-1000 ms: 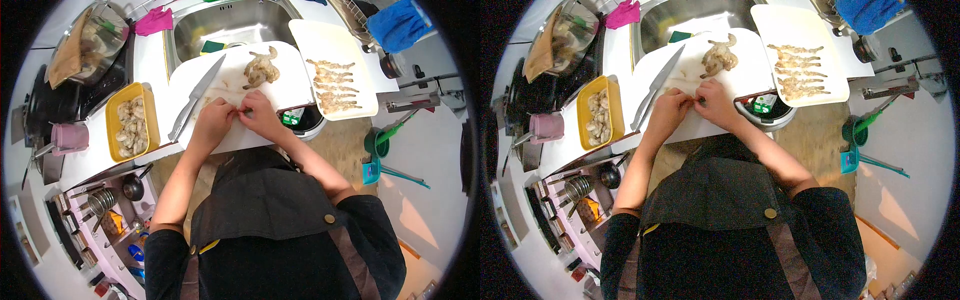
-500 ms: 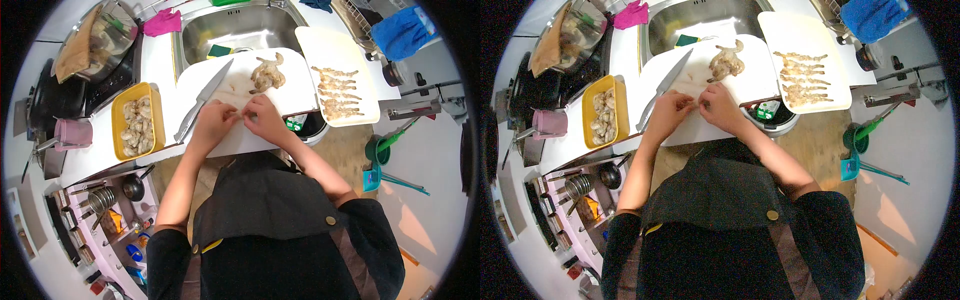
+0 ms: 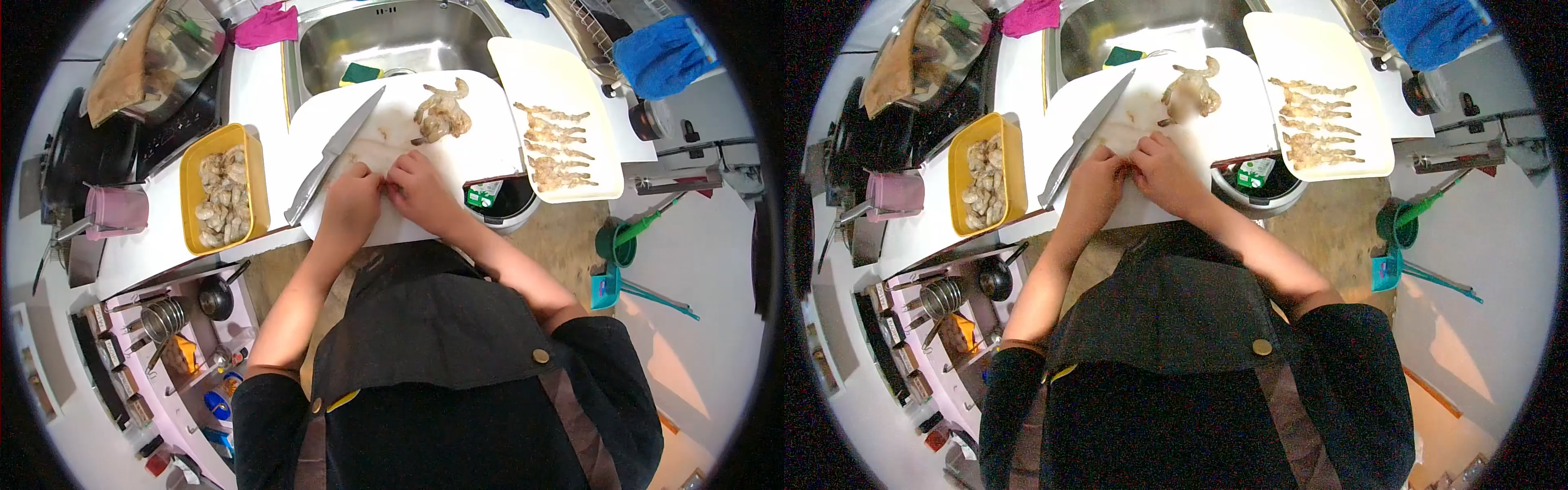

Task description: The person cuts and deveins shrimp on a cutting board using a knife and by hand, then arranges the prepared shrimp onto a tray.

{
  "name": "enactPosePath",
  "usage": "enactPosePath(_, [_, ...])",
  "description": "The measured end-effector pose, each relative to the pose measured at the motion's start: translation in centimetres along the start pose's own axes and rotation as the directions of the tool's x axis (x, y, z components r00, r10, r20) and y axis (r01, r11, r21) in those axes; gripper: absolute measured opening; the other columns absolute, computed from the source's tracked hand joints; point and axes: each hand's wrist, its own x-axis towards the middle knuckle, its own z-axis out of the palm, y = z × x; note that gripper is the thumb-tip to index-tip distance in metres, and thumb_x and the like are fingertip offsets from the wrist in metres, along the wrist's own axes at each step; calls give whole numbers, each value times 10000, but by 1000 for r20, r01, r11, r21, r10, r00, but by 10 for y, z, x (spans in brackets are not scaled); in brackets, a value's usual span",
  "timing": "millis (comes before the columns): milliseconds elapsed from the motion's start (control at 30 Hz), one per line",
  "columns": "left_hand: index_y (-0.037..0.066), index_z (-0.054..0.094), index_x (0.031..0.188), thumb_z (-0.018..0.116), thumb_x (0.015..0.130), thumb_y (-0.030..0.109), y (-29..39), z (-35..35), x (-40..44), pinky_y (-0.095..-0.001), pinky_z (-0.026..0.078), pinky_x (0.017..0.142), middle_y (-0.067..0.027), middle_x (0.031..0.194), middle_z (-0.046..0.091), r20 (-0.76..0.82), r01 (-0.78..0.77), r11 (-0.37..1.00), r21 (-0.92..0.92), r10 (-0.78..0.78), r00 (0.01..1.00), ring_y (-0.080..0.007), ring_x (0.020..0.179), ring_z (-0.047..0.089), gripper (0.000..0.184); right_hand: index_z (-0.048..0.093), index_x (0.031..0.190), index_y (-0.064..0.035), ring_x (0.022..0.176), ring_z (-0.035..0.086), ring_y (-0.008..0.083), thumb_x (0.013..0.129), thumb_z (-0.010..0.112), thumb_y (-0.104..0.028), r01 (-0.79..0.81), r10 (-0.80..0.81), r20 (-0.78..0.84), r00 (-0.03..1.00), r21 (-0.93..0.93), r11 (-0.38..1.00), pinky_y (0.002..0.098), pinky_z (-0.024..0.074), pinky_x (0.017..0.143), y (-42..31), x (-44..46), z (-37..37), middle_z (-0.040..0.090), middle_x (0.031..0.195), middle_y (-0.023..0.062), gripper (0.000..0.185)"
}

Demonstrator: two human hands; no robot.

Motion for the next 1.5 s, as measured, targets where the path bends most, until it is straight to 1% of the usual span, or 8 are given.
enactPosePath(100, [20,703,921,647,802,44,-7,-17,4,-392,511,712,-179,836,638,103,61,976,-207,-41,994,-345,774,633,134,605,799,-22,916,525,335,736,624,-55,-12,13,10,1000,-31,999,425,453,854,-4,3,-3,555,881,137,74])
enactPosePath(200, [19,722,960,680,793,35,-22,-29,2,-322,532,695,-152,871,678,52,121,955,-269,-111,992,-260,744,668,173,617,792,-20,913,532,333,738,630,-74,-26,28,-37,999,44,999,429,453,856,-11,7,-11,566,875,139,77])
enactPosePath(600, [13,697,850,668,764,45,-21,-34,-1,-402,507,710,-162,824,639,86,67,995,-70,-61,994,-343,770,628,96,646,826,-16,942,547,327,694,627,-60,-33,53,178,983,-113,993,422,464,851,-29,25,17,597,897,143,140])
enactPosePath(833, [16,689,878,643,783,76,-32,-29,-8,-413,500,718,-157,847,626,34,-28,998,-63,30,999,-349,787,621,121,623,779,-35,888,535,307,694,642,-33,12,4,81,997,-193,981,412,455,805,-31,24,26,581,845,108,88])
enactPosePath(933, [34,706,899,645,791,79,-31,-33,-18,-392,505,720,-158,853,637,-39,91,975,-204,-101,994,-335,792,630,132,623,772,-31,889,533,308,700,641,-39,6,1,56,998,-130,992,414,453,810,-33,30,21,577,840,111,75])
enactPosePath(1033, [46,717,910,646,794,82,-29,-35,-21,-380,508,719,-156,848,645,-18,189,971,-147,-193,981,-327,786,633,142,636,774,-26,907,536,315,711,628,-52,-6,12,74,997,-72,997,423,451,826,-40,30,24,585,854,122,69])
enactPosePath(1300, [32,708,866,638,790,69,-29,-35,-18,-402,502,701,-158,827,643,-50,141,989,-41,-143,988,-338,766,631,110,659,816,-20,924,547,332,728,615,-69,3,4,76,997,-95,995,447,450,850,-36,32,37,603,880,137,110])
enactPosePath(1500, [28,700,842,613,814,65,-29,-39,-24,-420,499,709,-167,846,647,-45,219,974,-57,-221,974,-360,783,625,99,674,886,-47,928,550,323,745,698,-69,-121,125,-116,985,42,992,396,457,829,-10,7,-4,606,913,117,145])
